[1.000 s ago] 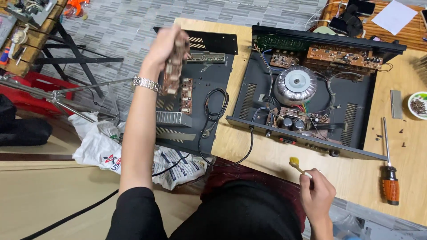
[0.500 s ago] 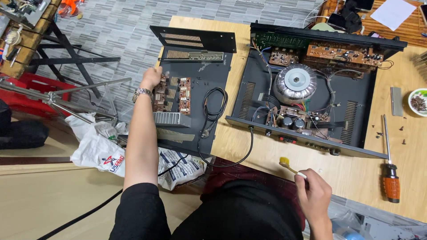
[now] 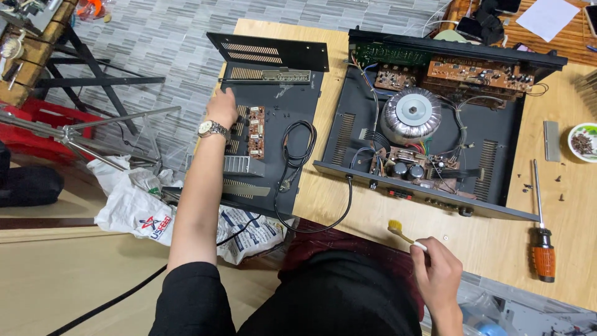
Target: Cleaning and inspecting a circuit board from an open audio amplifier using a brush and screwdriver
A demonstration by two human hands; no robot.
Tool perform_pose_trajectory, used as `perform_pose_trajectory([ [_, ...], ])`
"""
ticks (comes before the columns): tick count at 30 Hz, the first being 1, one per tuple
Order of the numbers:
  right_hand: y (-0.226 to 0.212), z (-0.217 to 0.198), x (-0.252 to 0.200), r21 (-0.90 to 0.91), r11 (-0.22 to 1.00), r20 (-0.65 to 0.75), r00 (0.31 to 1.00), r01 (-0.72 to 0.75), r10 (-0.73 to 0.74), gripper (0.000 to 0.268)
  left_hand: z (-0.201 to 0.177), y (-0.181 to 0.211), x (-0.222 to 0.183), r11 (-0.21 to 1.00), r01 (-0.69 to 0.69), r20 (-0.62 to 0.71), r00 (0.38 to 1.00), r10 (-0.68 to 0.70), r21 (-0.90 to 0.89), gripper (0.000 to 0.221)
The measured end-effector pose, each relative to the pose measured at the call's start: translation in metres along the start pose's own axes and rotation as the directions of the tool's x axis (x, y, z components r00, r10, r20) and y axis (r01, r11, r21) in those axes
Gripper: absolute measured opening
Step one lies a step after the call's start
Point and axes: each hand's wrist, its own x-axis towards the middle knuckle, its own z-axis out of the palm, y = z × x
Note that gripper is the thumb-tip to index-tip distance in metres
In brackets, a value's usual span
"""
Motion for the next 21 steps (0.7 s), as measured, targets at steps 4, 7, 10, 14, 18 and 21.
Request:
perform_pose_trajectory([
  [4,0.004,0.003,-0.001,-0.002,1.000,-0.006,1.000,-0.007,0.007,0.022,-0.022,0.015,-0.025,0.999,-0.052,-0.119,0.992,0.050,-0.015,0.052],
  [7,0.001,0.004,0.002,0.004,1.000,0.004,1.000,0.017,-0.017,0.022,-0.030,0.038,-0.044,0.997,-0.072,0.071,0.995,0.073,-0.026,0.048],
  [10,-0.006,0.002,0.006,0.018,0.999,0.003,0.999,0.034,-0.035,0.019,0.002,0.046,-0.027,0.990,-0.128,0.257,0.960,0.110,0.054,0.026],
  [14,-0.011,-0.004,0.010,0.058,0.997,0.004,0.999,0.050,-0.050,0.020,0.014,0.044,-0.014,0.982,-0.181,0.061,0.981,0.184,-0.056,0.028],
  [18,-0.005,-0.005,0.008,0.051,0.998,0.005,0.999,0.039,-0.039,0.020,-0.032,0.051,-0.044,0.985,-0.075,0.228,0.967,0.109,-0.153,0.031],
  [21,-0.006,-0.007,0.008,0.055,0.998,-0.007,0.999,0.037,-0.037,0.024,-0.054,0.057,-0.067,0.964,-0.084,0.230,0.963,0.144,-0.251,0.022],
])
